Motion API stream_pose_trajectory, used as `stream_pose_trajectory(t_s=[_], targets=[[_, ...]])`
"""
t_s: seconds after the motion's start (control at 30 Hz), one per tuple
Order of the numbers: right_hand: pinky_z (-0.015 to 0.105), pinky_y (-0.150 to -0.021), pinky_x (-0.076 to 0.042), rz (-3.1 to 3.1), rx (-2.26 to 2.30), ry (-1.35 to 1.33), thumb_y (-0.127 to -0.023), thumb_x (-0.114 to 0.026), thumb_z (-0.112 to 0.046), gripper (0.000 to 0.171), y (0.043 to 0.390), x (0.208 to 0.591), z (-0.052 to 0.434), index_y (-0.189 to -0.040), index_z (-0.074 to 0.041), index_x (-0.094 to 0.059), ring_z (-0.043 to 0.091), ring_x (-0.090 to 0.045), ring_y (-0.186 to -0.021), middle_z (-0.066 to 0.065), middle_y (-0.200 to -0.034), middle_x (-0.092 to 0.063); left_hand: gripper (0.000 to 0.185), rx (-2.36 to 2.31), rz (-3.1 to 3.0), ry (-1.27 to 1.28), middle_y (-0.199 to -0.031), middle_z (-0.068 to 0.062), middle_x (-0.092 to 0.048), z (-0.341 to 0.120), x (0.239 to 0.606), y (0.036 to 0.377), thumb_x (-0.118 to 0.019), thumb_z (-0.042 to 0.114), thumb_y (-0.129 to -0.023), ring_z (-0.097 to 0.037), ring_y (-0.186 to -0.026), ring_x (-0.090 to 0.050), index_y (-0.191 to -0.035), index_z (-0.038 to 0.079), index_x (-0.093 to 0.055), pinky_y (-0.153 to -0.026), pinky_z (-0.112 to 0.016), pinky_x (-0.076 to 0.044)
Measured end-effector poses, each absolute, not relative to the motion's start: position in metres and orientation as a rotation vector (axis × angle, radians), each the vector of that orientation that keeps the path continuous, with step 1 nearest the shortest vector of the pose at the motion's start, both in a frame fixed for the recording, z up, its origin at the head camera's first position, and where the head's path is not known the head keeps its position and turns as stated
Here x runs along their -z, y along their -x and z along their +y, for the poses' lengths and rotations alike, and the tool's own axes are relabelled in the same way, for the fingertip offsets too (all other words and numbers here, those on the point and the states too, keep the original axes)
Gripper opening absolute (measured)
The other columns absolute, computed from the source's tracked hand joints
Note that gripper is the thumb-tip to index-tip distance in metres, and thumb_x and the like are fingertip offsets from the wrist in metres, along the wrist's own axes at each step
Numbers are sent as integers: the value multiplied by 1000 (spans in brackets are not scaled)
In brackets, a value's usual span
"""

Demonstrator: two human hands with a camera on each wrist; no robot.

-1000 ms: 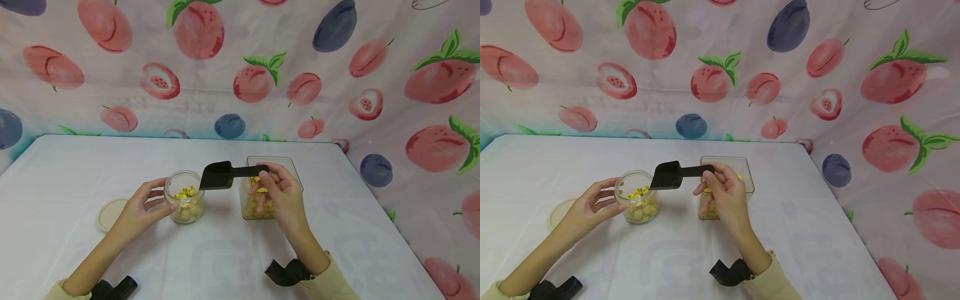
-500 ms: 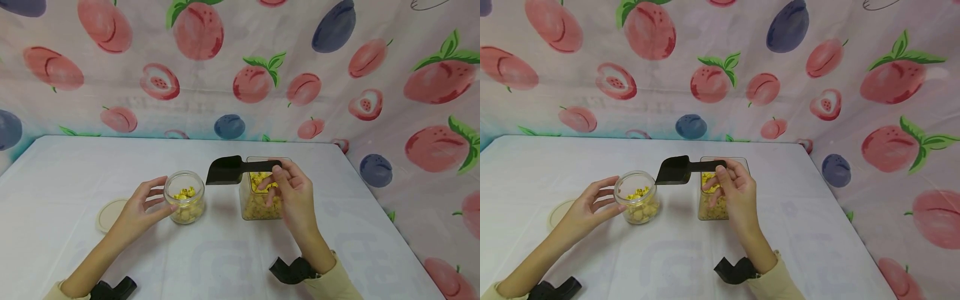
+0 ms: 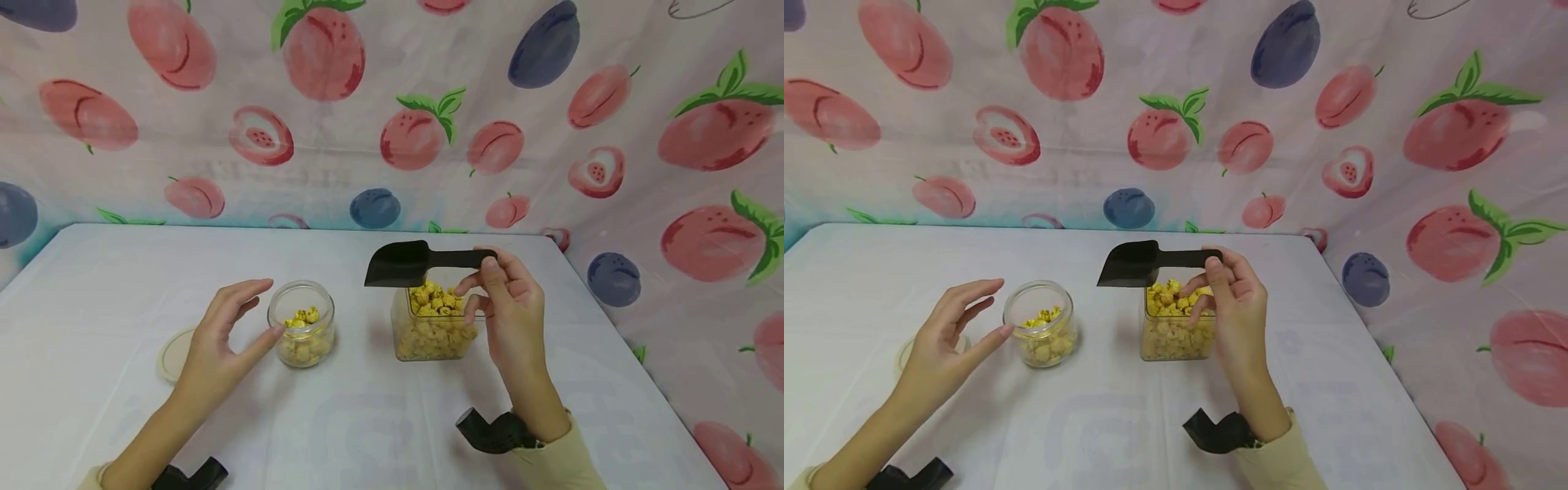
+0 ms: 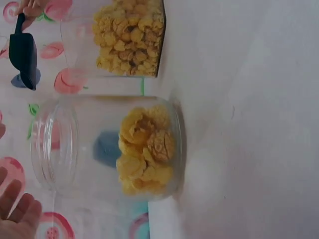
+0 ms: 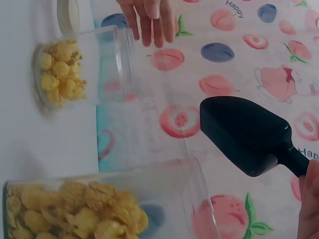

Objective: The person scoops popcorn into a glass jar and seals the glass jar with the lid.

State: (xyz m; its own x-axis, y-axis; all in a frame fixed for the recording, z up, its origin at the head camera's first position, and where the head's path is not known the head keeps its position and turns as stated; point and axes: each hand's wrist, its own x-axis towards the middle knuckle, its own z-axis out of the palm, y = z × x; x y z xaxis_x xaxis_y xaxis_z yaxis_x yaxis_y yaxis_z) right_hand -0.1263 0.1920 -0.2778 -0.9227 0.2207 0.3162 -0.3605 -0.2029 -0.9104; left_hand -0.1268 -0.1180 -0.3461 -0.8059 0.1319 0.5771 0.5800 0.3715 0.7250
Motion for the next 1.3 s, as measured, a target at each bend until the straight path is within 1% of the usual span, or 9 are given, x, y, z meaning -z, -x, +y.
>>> stream_pose_trajectory(t_s=[0.2,0.33,0.43,0.63,0.73,0.83,0.93,1.07,1.3], targets=[[21,-38,-46,-1636,-2174,-163,-94,-52,-11,25,127,273,203,-113,6,-54,15,-62,-61,5,-84,-67,60,1383,-2140,696,-125,-6,-53,-105,341,120,-71,-10,-71,-9,-122,-45,-126,6,-55,-105,-16,-34],[21,-38,-46,-1612,-2144,-159,-94,-53,-11,24,128,270,209,-111,6,-55,16,-62,-61,6,-85,-66,58,1378,-2102,791,-125,-8,-53,-93,339,121,-70,-9,-71,-12,-121,-47,-125,5,-55,-106,-18,-34],[22,-38,-46,-1584,-2130,-177,-94,-53,-9,20,128,269,214,-107,5,-57,17,-62,-62,7,-85,-66,56,1399,-2122,839,-126,-7,-52,-83,337,120,-70,-7,-73,-13,-122,-46,-126,6,-54,-106,-17,-34],[21,-38,-46,-1547,-2100,-144,-93,-54,-9,15,130,266,222,-102,2,-59,17,-62,-61,8,-85,-65,53,1444,-2221,877,-129,0,-51,-61,335,120,-71,3,-79,-14,-122,-46,-128,14,-54,-105,-17,-36],[21,-38,-46,-1535,-2070,-134,-92,-55,-10,17,130,265,226,-103,2,-59,17,-62,-61,8,-84,-64,53,1523,-2260,895,-133,3,-49,-49,336,121,-70,7,-82,-14,-124,-46,-131,17,-52,-105,-22,-38],[21,-39,-47,-1538,-2027,-175,-92,-55,-9,21,130,264,231,-108,5,-58,18,-63,-61,10,-85,-62,57,1645,-2293,885,-135,3,-47,-38,335,124,-70,9,-83,-14,-123,-46,-134,18,-48,-104,-27,-41],[22,-39,-47,-1543,-1986,-222,-92,-55,-7,24,130,264,235,-111,7,-57,19,-63,-61,11,-87,-61,59,1755,-2302,871,-136,0,-46,-28,336,128,-69,9,-83,-16,-122,-47,-136,16,-44,-102,-31,-44],[21,-40,-48,-1571,-1914,-262,-93,-53,-4,25,130,264,239,-113,10,-56,19,-64,-63,11,-92,-60,60,1845,-2319,843,-136,-4,-46,-17,337,134,-70,8,-82,-20,-122,-48,-136,15,-45,-101,-32,-45],[19,-42,-49,-1677,-1789,-290,-92,-54,-1,23,129,265,242,-113,7,-58,16,-63,-66,8,-89,-61,56,2005,-2349,773,-135,-8,-44,-1,338,144,-68,8,-84,-26,-121,-48,-135,11,-47,-99,-35,-47]])
